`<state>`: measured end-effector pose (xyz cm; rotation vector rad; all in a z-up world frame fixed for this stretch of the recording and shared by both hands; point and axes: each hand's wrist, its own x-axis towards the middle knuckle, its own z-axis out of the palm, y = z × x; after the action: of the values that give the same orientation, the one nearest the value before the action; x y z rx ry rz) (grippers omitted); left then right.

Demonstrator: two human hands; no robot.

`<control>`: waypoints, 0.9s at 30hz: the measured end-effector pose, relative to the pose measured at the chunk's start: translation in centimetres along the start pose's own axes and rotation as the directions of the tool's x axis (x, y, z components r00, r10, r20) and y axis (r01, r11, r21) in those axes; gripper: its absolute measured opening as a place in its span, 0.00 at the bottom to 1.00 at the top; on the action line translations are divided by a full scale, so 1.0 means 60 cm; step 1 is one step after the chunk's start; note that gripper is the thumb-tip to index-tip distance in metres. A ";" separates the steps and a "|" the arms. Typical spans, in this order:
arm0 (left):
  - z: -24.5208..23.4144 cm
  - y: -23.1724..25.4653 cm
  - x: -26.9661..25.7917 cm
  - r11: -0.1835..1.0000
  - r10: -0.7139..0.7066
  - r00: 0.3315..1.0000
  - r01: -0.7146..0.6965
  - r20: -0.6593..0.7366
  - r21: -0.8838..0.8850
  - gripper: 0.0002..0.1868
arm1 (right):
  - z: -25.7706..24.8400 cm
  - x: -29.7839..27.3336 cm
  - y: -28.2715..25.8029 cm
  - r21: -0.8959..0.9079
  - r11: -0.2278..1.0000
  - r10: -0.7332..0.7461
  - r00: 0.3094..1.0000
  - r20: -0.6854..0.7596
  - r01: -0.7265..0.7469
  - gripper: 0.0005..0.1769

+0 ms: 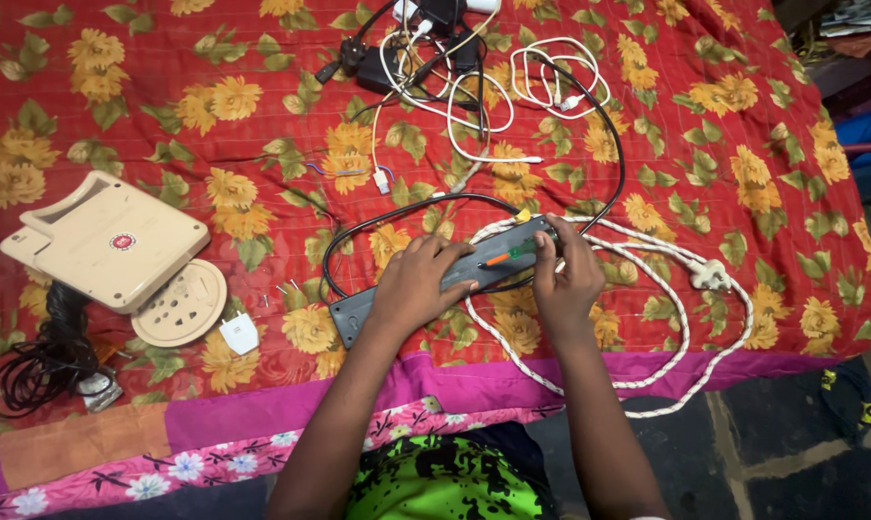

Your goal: The person repairs an electronic power strip on a floral bedsheet. They use a small orange screwdriver to pry open the casing and probe the internal wiring.

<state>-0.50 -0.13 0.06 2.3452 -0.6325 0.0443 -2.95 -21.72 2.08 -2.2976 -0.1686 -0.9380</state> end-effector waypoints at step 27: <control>0.004 -0.012 0.003 1.000 -0.007 0.999 0.008 0.053 -0.003 0.31 | 0.041 -0.004 0.020 0.360 0.890 0.160 0.930 0.330 -0.281 0.36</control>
<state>-0.06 0.12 -0.55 2.3521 -0.6488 -0.0218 -1.31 -21.17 -0.03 -2.0011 -0.1963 -0.3940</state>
